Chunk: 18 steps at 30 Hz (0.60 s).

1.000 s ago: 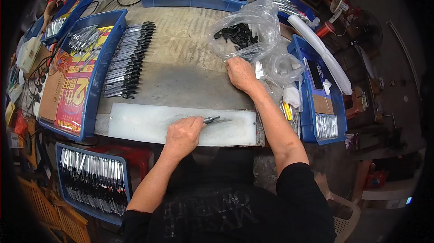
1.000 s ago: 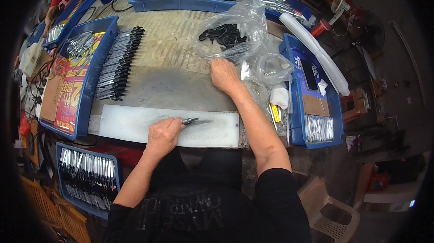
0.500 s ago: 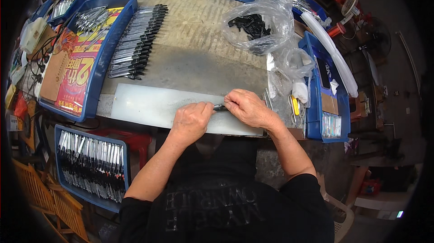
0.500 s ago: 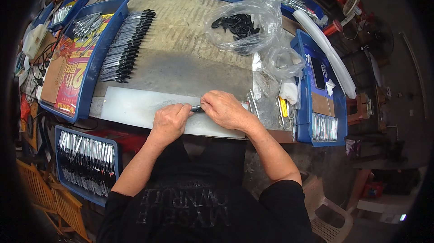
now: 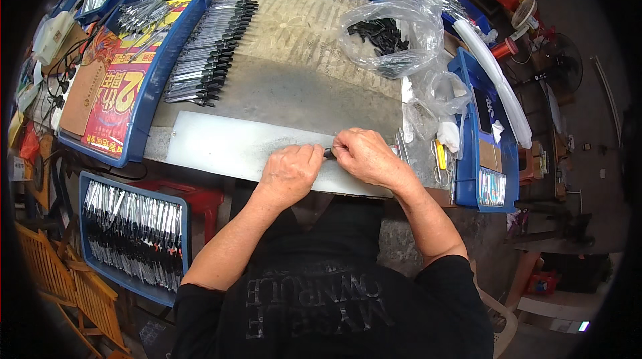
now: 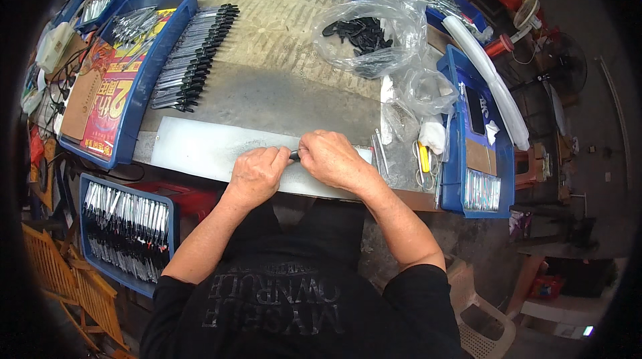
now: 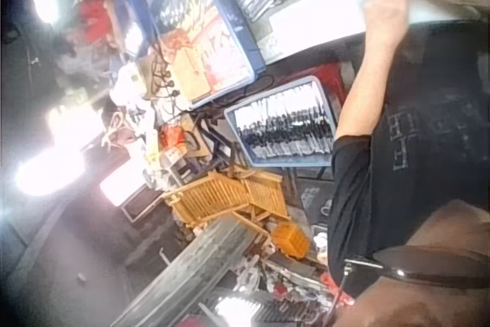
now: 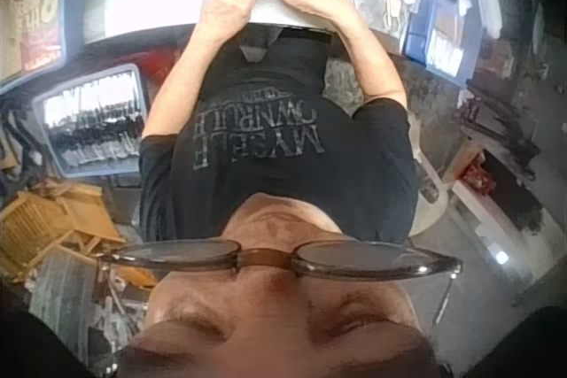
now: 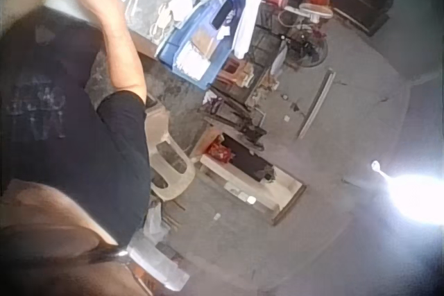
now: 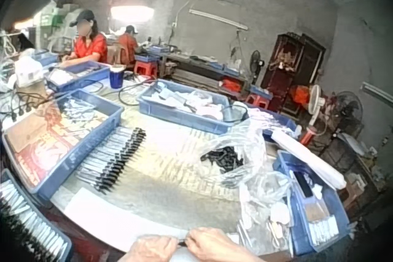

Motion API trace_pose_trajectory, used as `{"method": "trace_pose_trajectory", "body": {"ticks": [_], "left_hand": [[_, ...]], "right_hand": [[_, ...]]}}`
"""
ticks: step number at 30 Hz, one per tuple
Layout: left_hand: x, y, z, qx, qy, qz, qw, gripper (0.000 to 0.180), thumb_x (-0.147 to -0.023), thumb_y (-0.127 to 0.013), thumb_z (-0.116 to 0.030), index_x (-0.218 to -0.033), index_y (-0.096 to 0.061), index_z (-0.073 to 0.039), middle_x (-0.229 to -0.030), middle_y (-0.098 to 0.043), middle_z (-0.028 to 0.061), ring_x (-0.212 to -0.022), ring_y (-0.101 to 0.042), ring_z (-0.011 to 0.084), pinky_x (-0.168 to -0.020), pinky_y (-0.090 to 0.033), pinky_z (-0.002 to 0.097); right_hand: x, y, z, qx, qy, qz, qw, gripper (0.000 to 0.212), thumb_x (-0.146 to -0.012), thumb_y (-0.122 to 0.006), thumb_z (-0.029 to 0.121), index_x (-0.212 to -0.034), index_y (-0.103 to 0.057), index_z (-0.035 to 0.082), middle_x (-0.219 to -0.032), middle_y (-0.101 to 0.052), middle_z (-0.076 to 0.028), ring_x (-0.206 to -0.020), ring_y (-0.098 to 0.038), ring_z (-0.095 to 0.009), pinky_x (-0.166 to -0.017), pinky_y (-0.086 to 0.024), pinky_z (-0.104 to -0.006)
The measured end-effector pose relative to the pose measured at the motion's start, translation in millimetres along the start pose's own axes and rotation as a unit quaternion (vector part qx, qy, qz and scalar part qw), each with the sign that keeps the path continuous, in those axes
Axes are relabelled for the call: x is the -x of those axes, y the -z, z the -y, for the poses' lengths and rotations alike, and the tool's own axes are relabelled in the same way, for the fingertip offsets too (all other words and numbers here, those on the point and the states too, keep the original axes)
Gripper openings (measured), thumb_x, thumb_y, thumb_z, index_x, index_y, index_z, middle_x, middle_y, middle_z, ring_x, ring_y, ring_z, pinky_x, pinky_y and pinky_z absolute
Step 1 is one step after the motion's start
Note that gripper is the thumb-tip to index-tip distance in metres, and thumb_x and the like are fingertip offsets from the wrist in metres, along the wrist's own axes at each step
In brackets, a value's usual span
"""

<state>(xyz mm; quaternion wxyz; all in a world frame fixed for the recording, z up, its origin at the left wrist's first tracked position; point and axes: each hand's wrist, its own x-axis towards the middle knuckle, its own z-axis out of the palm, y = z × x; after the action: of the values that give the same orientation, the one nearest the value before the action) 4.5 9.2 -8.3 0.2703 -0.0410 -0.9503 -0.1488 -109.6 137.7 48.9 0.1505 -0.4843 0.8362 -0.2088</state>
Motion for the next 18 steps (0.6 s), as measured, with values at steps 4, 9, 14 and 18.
{"method": "trace_pose_trajectory", "body": {"ticks": [4, 9, 14, 18], "left_hand": [[-2, 2, -1, -0.002, -0.004, 0.003, 1.000, 0.012, -0.071, -0.059, -0.011, -0.076, -0.050, -0.006, -0.061, -0.047, 0.0043, -0.054, -0.054, 0.0184, -0.047, -0.045, 0.0309], [-2, 1, 0, 0.016, 0.000, -0.006, 1.000, 0.009, -0.068, -0.055, -0.007, -0.072, -0.047, -0.006, -0.061, -0.047, 0.0043, -0.055, -0.055, 0.0181, -0.048, -0.046, 0.0307], [-3, 1, 1, 0.049, 0.018, -0.007, 0.999, 0.014, -0.074, -0.063, -0.013, -0.077, -0.051, -0.006, -0.058, -0.046, 0.0053, -0.052, -0.053, 0.0204, -0.046, -0.043, 0.0331], [-3, 3, 1, 0.061, 0.028, -0.013, 0.998, 0.015, -0.073, -0.063, -0.012, -0.076, -0.050, -0.006, -0.058, -0.046, 0.0054, -0.052, -0.053, 0.0209, -0.046, -0.043, 0.0338]], "right_hand": [[-1, 5, 9, -0.006, -0.044, 0.020, 0.999, 0.019, -0.076, -0.050, 0.011, -0.077, -0.060, -0.004, -0.076, -0.060, -0.024, -0.074, -0.058, -0.040, -0.068, -0.045, -0.0455], [-3, 8, 4, -0.038, -0.086, 0.026, 0.995, 0.020, -0.077, -0.057, 0.016, -0.079, -0.060, -0.004, -0.077, -0.060, -0.022, -0.076, -0.058, -0.038, -0.067, -0.045, -0.0427], [-7, 11, -21, -0.099, -0.050, -0.013, 0.994, 0.021, -0.078, -0.060, 0.018, -0.084, -0.061, -0.002, -0.082, -0.061, -0.020, -0.079, -0.059, -0.034, -0.069, -0.046, -0.0391], [-32, 20, -57, -0.091, -0.070, -0.158, 0.981, 0.019, -0.078, -0.058, 0.016, -0.087, -0.062, -0.001, -0.083, -0.062, -0.019, -0.080, -0.060, -0.033, -0.070, -0.046, -0.0377]]}}
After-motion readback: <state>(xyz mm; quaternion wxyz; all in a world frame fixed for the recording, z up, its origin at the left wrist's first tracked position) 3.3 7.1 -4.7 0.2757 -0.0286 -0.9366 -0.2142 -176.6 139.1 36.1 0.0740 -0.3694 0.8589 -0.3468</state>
